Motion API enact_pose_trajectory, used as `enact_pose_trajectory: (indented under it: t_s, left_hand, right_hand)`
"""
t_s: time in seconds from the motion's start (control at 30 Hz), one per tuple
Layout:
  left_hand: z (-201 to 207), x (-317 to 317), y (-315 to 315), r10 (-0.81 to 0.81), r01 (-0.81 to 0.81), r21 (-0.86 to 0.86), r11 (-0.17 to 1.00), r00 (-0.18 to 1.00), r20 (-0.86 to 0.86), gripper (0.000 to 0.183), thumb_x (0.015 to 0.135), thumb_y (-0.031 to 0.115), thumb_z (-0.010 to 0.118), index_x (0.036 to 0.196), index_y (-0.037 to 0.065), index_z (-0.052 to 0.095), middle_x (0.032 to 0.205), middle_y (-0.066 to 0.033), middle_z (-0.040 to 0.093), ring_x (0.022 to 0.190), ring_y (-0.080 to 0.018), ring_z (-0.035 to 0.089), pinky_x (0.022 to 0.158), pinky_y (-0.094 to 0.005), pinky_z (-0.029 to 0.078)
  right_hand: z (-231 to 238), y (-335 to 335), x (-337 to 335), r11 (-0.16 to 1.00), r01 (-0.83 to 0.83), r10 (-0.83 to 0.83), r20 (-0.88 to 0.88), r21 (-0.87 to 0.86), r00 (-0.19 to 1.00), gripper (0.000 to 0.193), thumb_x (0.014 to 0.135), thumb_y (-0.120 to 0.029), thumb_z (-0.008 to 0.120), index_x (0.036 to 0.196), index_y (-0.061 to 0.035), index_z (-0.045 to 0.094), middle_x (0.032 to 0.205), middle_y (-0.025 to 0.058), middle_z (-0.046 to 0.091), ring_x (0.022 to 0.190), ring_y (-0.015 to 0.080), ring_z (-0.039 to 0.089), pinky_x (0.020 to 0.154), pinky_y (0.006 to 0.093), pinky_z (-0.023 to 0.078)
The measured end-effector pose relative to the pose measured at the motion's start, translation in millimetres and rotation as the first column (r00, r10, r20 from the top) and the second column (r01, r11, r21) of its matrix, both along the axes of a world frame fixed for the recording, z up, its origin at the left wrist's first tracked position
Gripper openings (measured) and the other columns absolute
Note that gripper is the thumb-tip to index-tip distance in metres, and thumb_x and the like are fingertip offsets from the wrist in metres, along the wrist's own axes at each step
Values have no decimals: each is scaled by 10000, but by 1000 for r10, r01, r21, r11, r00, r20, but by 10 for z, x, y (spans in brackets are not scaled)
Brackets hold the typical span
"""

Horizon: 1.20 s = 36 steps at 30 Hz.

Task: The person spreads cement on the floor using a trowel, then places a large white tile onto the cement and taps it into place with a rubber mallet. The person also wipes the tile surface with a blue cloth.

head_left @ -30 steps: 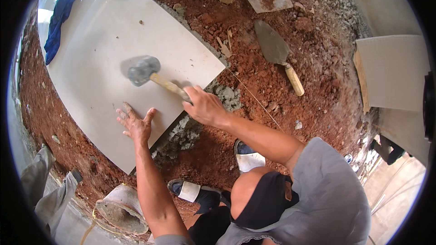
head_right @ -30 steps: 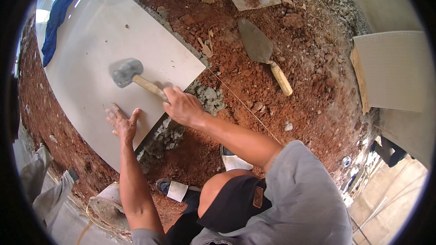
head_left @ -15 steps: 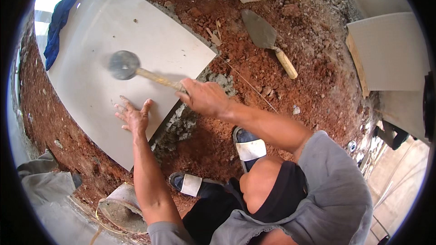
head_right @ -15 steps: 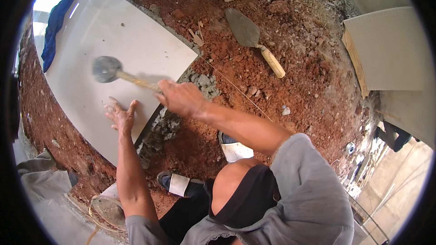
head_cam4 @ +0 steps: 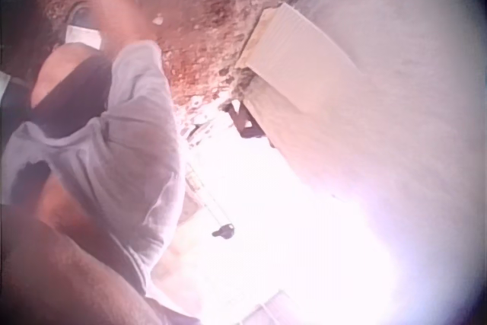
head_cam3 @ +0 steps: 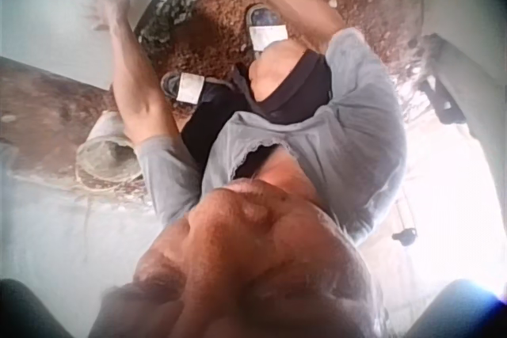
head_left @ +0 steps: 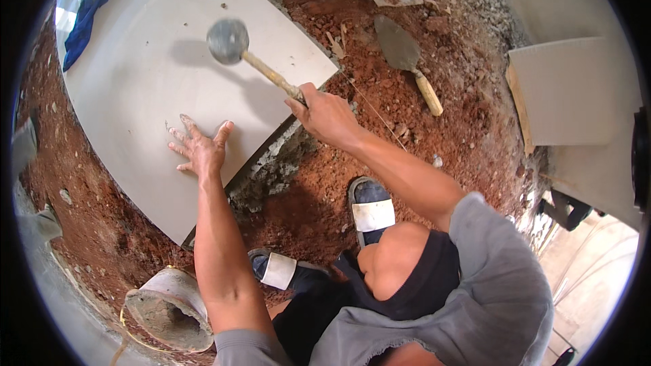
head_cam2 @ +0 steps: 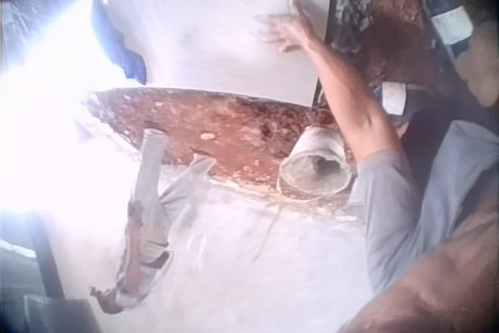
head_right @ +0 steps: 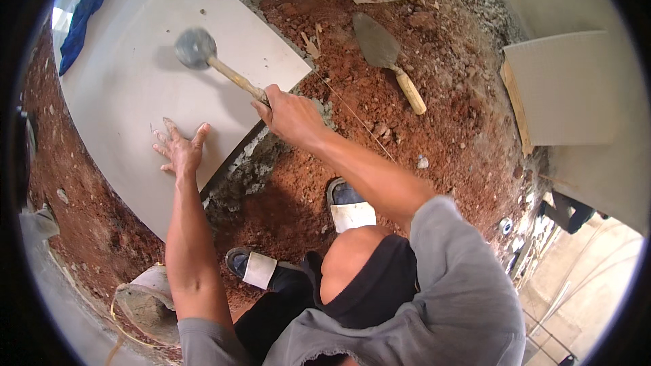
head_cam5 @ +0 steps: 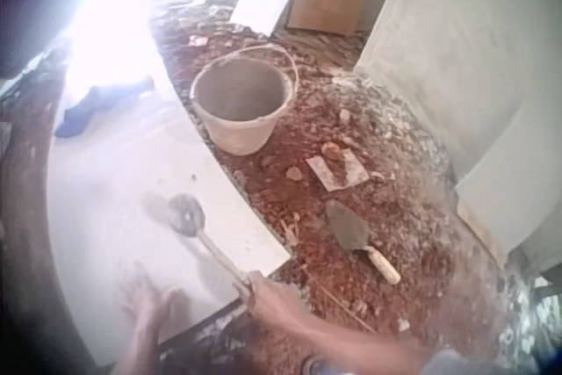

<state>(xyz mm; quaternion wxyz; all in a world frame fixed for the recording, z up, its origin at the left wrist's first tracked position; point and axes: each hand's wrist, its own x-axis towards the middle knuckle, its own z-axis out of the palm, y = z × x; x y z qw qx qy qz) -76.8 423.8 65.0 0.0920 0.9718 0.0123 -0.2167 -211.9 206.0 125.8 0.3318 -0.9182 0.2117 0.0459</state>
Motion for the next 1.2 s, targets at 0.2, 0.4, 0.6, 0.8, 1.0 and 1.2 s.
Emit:
enact_pose_trajectory:
  t_s: [0.2,0.4,0.6,0.8,1.0,1.2]
  left_hand:
    - [11,35,-19,15,-15,-3,1000,999,-40,1198,645,740,685,1541,216,88,1577,-229,1,1439,-466,-45,1023,-776,81]
    - [-10,44,-23,13,-12,6,1000,999,-29,1206,637,750,684,1540,259,54,1585,-204,-22,1440,-459,-53,1030,-768,73]
    - [24,39,-31,21,-21,4,1000,998,-52,1211,633,747,690,1540,260,52,1584,-208,-26,1441,-458,-57,1029,-769,75]
    - [48,49,-57,30,-30,-5,1000,999,-44,1181,657,724,691,1541,244,72,1581,-218,-12,1444,-450,-56,1034,-766,81]
    - [49,55,-51,28,-27,7,1000,999,-42,1163,680,719,677,1542,236,64,1580,-222,-14,1443,-449,-65,1036,-765,68]
    - [-4,70,-33,27,-27,31,999,1000,-5,1207,636,745,690,1542,256,60,1593,-180,1,1449,-434,-48,1024,-773,61]
  right_hand:
    - [-34,52,-17,995,99,-99,-116,-5,988,393,975,-394,496,951,-3,472,617,213,591,570,410,618,532,506,486]
    - [-58,57,21,997,76,-79,-117,-31,990,382,970,-367,520,963,13,476,592,200,572,560,400,604,513,490,478]
    - [-80,18,35,995,101,-102,40,9,994,405,985,-403,471,992,1,485,610,199,591,560,385,612,532,488,492]
    - [-95,18,21,995,90,-89,28,-47,996,420,996,-426,429,983,-10,488,653,188,619,577,374,626,527,477,502]
    - [-75,16,-67,996,81,-78,-94,33,993,373,971,-375,513,958,-4,486,582,187,573,522,343,607,506,474,491]
    - [-118,-89,-139,997,72,-69,-211,9,975,446,951,-419,508,1044,17,519,721,236,640,719,396,654,658,514,506]
